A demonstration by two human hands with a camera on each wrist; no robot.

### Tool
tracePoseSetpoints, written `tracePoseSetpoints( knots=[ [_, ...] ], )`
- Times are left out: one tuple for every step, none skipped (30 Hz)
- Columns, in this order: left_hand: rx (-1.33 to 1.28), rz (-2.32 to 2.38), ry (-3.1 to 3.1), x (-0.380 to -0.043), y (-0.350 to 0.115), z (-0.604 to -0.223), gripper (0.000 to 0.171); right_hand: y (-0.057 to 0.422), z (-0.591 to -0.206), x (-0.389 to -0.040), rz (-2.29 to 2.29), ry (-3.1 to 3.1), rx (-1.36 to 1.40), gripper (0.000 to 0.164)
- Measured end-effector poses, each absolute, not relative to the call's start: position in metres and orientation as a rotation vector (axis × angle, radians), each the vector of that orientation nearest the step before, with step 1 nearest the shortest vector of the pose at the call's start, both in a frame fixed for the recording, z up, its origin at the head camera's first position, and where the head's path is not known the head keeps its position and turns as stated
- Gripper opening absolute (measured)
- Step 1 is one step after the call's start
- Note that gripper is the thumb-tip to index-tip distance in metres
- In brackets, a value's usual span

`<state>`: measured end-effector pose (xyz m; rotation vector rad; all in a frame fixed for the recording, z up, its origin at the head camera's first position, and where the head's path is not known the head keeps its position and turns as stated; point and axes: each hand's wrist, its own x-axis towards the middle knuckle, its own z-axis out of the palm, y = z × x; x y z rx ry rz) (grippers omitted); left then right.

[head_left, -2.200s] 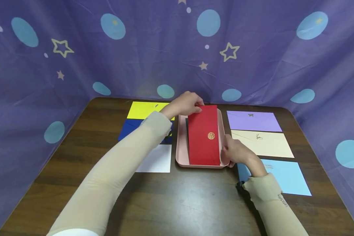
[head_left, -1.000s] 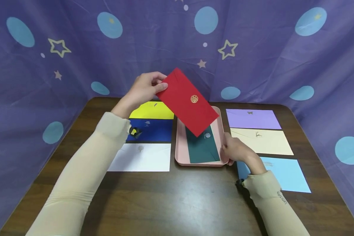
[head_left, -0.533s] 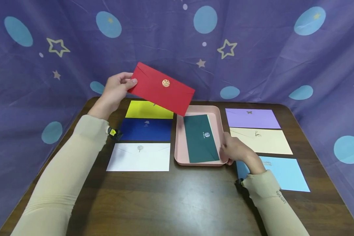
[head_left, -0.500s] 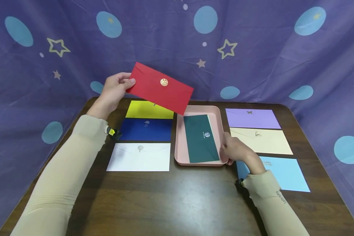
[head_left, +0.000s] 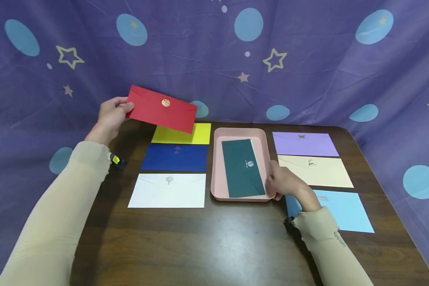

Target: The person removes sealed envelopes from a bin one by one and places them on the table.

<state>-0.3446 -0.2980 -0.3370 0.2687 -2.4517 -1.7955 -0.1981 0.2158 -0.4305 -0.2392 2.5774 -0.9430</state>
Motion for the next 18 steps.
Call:
tracePoseSetpoints(
  knots=[
    [0.282,-1.779,-2.455,-0.345,-0.304,-0.339,0.048,0.216,-0.431,-0.198,-0.943,2.577,-0.238,0.032],
    [0.294,-1.768,-2.454,-0.345,-0.310,-0.342,0.048,0.216,-0.431,-0.198,-0.944,2.577,-0.240,0.031],
    [0.308,-1.746,-2.462,-0.345,-0.316,-0.343,0.049,0.216,-0.431,-0.198,-0.945,2.575,-0.240,0.031],
    [0.326,-1.716,-2.475,-0.345,-0.322,-0.345,0.049,0.216,-0.431,-0.199,-0.945,2.574,-0.247,0.032],
    [0.346,-1.688,-2.487,-0.345,-0.328,-0.346,0.050,0.216,-0.432,-0.199,-0.947,2.573,-0.246,0.032],
    [0.369,-1.647,-2.504,-0.345,-0.334,-0.347,0.050,0.216,-0.432,-0.199,-0.948,2.573,-0.245,0.033],
    [0.388,-1.608,-2.522,-0.345,-0.339,-0.348,0.051,0.215,-0.432,-0.199,-0.948,2.574,-0.246,0.033],
    [0.412,-1.575,-2.539,-0.345,-0.343,-0.348,0.051,0.216,-0.432,-0.199,-0.949,2.574,-0.247,0.034],
    [0.436,-1.545,-2.555,-0.345,-0.348,-0.349,0.052,0.216,-0.432,-0.199,-0.948,2.574,-0.252,0.034],
    [0.459,-1.525,-2.566,-0.345,-0.352,-0.349,0.053,0.215,-0.431,-0.199,-0.950,2.573,-0.251,0.035],
    [0.479,-1.504,-2.575,-0.345,-0.355,-0.349,0.053,0.215,-0.432,-0.198,-0.952,2.572,-0.245,0.036],
    [0.492,-1.481,-2.584,-0.345,-0.358,-0.349,0.054,0.215,-0.431,-0.198,-0.951,2.572,-0.248,0.036],
    [0.499,-1.473,-2.586,-0.345,-0.361,-0.349,0.053,0.215,-0.431,-0.198,-0.950,2.573,-0.252,0.036],
    [0.511,-1.471,-2.582,-0.346,-0.364,-0.348,0.053,0.215,-0.430,-0.198,-0.948,2.574,-0.255,0.037],
    [0.518,-1.479,-2.572,-0.346,-0.366,-0.347,0.052,0.215,-0.430,-0.198,-0.946,2.575,-0.257,0.037],
    [0.522,-1.484,-2.563,-0.346,-0.368,-0.347,0.051,0.215,-0.430,-0.197,-0.945,2.577,-0.254,0.037],
    [0.524,-1.483,-2.555,-0.346,-0.369,-0.346,0.050,0.215,-0.429,-0.197,-0.941,2.579,-0.255,0.036],
    [0.526,-1.481,-2.551,-0.346,-0.371,-0.345,0.050,0.215,-0.429,-0.197,-0.938,2.581,-0.257,0.037]
  ],
)
